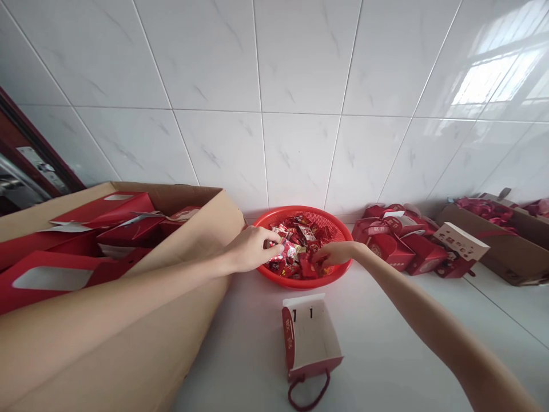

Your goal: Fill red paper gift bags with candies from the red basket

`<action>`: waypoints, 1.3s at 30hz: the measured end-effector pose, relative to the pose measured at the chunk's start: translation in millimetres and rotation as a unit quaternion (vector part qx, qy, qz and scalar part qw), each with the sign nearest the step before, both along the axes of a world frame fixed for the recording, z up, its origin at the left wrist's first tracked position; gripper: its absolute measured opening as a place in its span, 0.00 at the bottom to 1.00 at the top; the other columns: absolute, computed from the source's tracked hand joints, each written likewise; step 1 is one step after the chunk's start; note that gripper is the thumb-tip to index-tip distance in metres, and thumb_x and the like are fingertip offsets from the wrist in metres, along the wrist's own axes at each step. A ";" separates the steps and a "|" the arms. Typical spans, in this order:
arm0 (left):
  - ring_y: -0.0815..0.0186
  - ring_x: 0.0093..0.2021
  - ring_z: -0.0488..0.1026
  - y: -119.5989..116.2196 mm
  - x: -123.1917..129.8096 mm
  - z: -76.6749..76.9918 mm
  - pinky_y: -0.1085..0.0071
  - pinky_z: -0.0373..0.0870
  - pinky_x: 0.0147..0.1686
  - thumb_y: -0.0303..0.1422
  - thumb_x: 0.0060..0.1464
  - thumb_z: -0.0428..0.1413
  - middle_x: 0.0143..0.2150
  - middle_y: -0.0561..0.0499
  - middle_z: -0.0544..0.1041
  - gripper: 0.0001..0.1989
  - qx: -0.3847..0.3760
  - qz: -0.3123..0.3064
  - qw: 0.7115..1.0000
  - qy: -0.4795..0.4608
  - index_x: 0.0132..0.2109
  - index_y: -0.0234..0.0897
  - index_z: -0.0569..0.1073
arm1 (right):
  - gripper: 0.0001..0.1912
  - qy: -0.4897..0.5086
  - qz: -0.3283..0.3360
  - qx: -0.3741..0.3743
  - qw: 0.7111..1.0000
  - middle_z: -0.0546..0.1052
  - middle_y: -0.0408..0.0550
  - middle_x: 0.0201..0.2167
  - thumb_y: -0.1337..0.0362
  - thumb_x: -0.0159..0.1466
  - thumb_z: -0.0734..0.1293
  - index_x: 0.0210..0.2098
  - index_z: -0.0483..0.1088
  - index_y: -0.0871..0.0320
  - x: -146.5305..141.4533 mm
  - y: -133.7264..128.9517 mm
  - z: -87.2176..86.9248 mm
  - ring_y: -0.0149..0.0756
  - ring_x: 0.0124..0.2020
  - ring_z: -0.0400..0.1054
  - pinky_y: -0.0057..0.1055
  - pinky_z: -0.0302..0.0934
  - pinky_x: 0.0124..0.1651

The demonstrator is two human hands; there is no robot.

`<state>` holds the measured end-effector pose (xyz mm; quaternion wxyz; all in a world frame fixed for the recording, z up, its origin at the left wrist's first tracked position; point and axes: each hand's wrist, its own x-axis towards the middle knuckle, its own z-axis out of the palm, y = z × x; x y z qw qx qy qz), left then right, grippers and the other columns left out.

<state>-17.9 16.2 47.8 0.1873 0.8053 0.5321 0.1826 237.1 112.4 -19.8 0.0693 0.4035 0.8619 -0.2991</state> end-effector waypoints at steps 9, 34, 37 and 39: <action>0.71 0.20 0.51 -1.6 0.4 1.0 0.72 0.49 0.24 0.41 0.55 0.51 0.18 0.58 0.57 0.15 -0.009 0.009 1.000 0.009 0.25 0.37 0.68 | 0.17 0.036 -0.024 0.052 0.998 0.80 0.47 0.43 0.71 0.57 0.68 0.46 0.78 0.54 -0.8 1.7 -1.4 0.43 0.45 0.74 0.32 0.66 0.45; 0.71 0.19 0.52 -0.7 -0.2 -0.9 0.72 0.50 0.24 0.41 0.55 0.52 0.17 0.58 0.58 0.15 0.007 0.001 1.000 0.014 0.24 0.38 0.69 | 0.16 0.028 0.093 -0.055 0.994 0.68 0.38 0.18 0.57 0.63 0.66 0.20 0.72 0.55 -47.9 -28.7 -0.2 0.28 0.20 0.58 0.27 0.54 0.26; 0.71 0.19 0.52 -1.6 0.7 1.2 0.72 0.51 0.24 0.39 0.55 0.52 0.17 0.58 0.59 0.15 0.017 0.002 1.000 0.005 0.24 0.37 0.70 | 0.09 0.075 0.090 -0.036 0.992 0.76 0.42 0.27 0.60 0.64 0.66 0.32 0.77 0.54 -60.4 -31.6 3.4 0.29 0.25 0.66 0.27 0.60 0.29; 0.72 0.19 0.53 -1.7 1.1 3.0 0.73 0.52 0.24 0.38 0.54 0.52 0.18 0.57 0.62 0.14 0.027 0.003 1.000 -0.003 0.25 0.37 0.71 | 0.07 0.093 0.061 0.006 0.994 0.77 0.43 0.28 0.63 0.62 0.67 0.36 0.78 0.55 -69.7 -34.4 4.8 0.31 0.26 0.68 0.26 0.61 0.28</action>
